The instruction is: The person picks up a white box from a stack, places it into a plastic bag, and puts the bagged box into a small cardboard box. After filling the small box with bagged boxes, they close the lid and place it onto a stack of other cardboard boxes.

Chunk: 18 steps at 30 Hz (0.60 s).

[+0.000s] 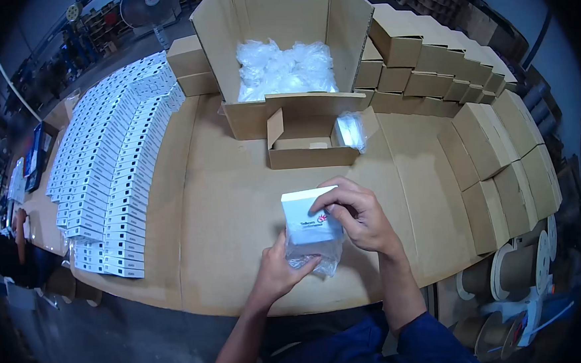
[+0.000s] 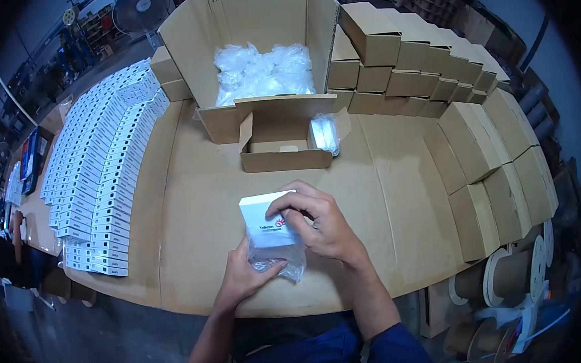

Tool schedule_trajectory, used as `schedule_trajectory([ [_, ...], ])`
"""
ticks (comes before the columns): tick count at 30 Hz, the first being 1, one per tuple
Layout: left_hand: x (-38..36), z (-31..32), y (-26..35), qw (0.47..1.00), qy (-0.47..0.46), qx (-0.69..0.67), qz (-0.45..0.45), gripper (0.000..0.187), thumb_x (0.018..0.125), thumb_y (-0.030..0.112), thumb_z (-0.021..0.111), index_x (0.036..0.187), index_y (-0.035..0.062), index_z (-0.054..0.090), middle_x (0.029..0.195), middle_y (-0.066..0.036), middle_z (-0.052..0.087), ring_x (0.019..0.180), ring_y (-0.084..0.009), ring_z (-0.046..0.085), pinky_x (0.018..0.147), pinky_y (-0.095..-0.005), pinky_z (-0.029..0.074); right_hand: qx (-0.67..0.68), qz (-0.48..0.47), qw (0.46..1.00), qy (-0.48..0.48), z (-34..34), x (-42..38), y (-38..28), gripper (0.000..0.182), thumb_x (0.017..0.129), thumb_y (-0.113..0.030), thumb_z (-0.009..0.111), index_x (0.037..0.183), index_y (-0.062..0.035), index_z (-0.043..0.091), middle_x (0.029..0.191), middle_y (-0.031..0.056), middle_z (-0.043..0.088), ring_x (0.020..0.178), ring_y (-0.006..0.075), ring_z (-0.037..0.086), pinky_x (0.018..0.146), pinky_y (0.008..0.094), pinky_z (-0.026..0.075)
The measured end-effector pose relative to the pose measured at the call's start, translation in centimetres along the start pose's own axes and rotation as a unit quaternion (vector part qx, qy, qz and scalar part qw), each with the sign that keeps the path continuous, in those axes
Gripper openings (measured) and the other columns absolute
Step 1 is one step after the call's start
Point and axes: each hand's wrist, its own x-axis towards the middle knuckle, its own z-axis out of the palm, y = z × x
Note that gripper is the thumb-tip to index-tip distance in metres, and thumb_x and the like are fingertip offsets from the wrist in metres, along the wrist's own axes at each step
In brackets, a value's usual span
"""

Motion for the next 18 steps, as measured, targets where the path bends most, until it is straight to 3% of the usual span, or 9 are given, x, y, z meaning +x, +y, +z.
schedule_trajectory([
  [3, 0.1, -0.2, -0.6, 0.998, 0.001, -0.065, 0.010, 0.072, 0.080, 0.022, 0.089, 0.138, -0.0009, 0.052, 0.114, -0.019, 0.074, 0.109, -0.0290, 0.073, 0.094, -0.0415, 0.058, 0.047, 0.058, 0.997, 0.003, 0.5, -0.5, 0.9, 0.027, 0.092, 0.002, 0.052, 0.108, 0.0002, 0.074, 0.107, 0.0131, 0.067, 0.102, 0.0243, 0.065, 0.093, 0.0348, 0.050],
  [4, -0.3, -0.1, -0.7, 0.993, -0.017, -0.119, 0.016, 0.062, 0.094, 0.029, 0.077, 0.141, -0.0018, 0.050, 0.125, -0.017, 0.069, 0.114, -0.0250, 0.069, 0.099, -0.0389, 0.055, 0.058, 0.071, 0.996, 0.005, 0.6, -0.6, 1.2, 0.028, 0.094, 0.001, 0.051, 0.110, 0.0003, 0.074, 0.108, 0.0131, 0.067, 0.103, 0.0241, 0.064, 0.095, 0.0350, 0.050],
  [7, -0.5, 0.3, -2.2, 0.884, -0.012, -0.461, -0.074, 0.052, 0.109, 0.035, 0.053, 0.143, -0.0038, 0.047, 0.133, -0.017, 0.063, 0.119, -0.0247, 0.065, 0.102, -0.0380, 0.053, 0.108, 0.106, 0.988, -0.012, 0.8, -1.2, 2.4, 0.031, 0.097, -0.002, 0.048, 0.117, 0.0009, 0.072, 0.115, 0.0140, 0.067, 0.111, 0.0247, 0.063, 0.102, 0.0360, 0.047],
  [8, -0.8, 0.1, -2.5, 0.880, -0.014, -0.461, -0.113, 0.050, 0.115, 0.035, 0.033, 0.143, -0.0045, 0.045, 0.137, -0.017, 0.059, 0.121, -0.0246, 0.063, 0.104, -0.0382, 0.052, 0.119, 0.105, 0.987, -0.020, 0.9, -1.4, 2.6, 0.031, 0.097, -0.003, 0.048, 0.118, 0.0010, 0.072, 0.116, 0.0142, 0.067, 0.112, 0.0249, 0.063, 0.103, 0.0360, 0.047],
  [10, -0.5, 0.7, -2.6, 0.870, 0.025, -0.479, -0.112, 0.048, 0.115, 0.034, 0.034, 0.143, -0.0037, 0.046, 0.134, -0.017, 0.060, 0.120, -0.0239, 0.064, 0.103, -0.0388, 0.053, 0.110, 0.091, 0.988, -0.052, 0.9, -1.7, 3.2, 0.036, 0.098, -0.002, 0.050, 0.131, 0.0019, 0.064, 0.122, 0.0156, 0.066, 0.117, 0.0251, 0.062, 0.105, 0.0359, 0.046],
  [13, 0.0, 1.7, -3.2, 0.866, 0.066, -0.486, -0.096, 0.045, 0.115, 0.033, 0.035, 0.141, -0.0022, 0.048, 0.129, -0.015, 0.063, 0.117, -0.0225, 0.065, 0.102, -0.0387, 0.054, 0.298, 0.149, 0.941, 0.059, 2.4, -2.8, 2.7, 0.044, 0.099, 0.000, 0.054, 0.143, 0.0025, 0.052, 0.124, 0.0164, 0.065, 0.120, 0.0243, 0.060, 0.107, 0.0364, 0.046],
  [14, 0.1, 1.8, -3.3, 0.870, 0.073, -0.480, -0.088, 0.045, 0.115, 0.033, 0.035, 0.141, -0.0021, 0.048, 0.128, -0.015, 0.063, 0.117, -0.0222, 0.065, 0.102, -0.0387, 0.053, 0.325, 0.145, 0.930, 0.095, 2.8, -3.3, 3.4, 0.048, 0.098, 0.000, 0.060, 0.144, 0.0023, 0.047, 0.122, 0.0141, 0.064, 0.115, 0.0196, 0.062, 0.102, 0.0328, 0.049],
  [17, 0.7, 1.9, -3.5, 0.879, 0.086, -0.464, -0.067, 0.045, 0.115, 0.032, 0.036, 0.141, -0.0024, 0.049, 0.127, -0.013, 0.064, 0.116, -0.0196, 0.064, 0.104, -0.0369, 0.051, 0.308, 0.222, 0.917, 0.120, 3.5, -6.3, 5.9, 0.038, 0.097, -0.002, 0.065, 0.134, 0.0010, 0.055, 0.118, 0.0101, 0.064, 0.106, 0.0127, 0.063, 0.092, 0.0267, 0.052],
  [18, 0.9, 1.9, -3.7, 0.887, 0.090, -0.450, -0.062, 0.045, 0.115, 0.032, 0.036, 0.141, -0.0026, 0.049, 0.127, -0.013, 0.065, 0.116, -0.0191, 0.064, 0.104, -0.0362, 0.050, 0.386, 0.249, 0.873, 0.163, 4.3, -6.8, 5.8, 0.023, 0.098, -0.003, 0.068, 0.120, 0.0006, 0.062, 0.106, 0.0053, 0.066, 0.093, 0.0075, 0.064, 0.082, 0.0219, 0.052],
])
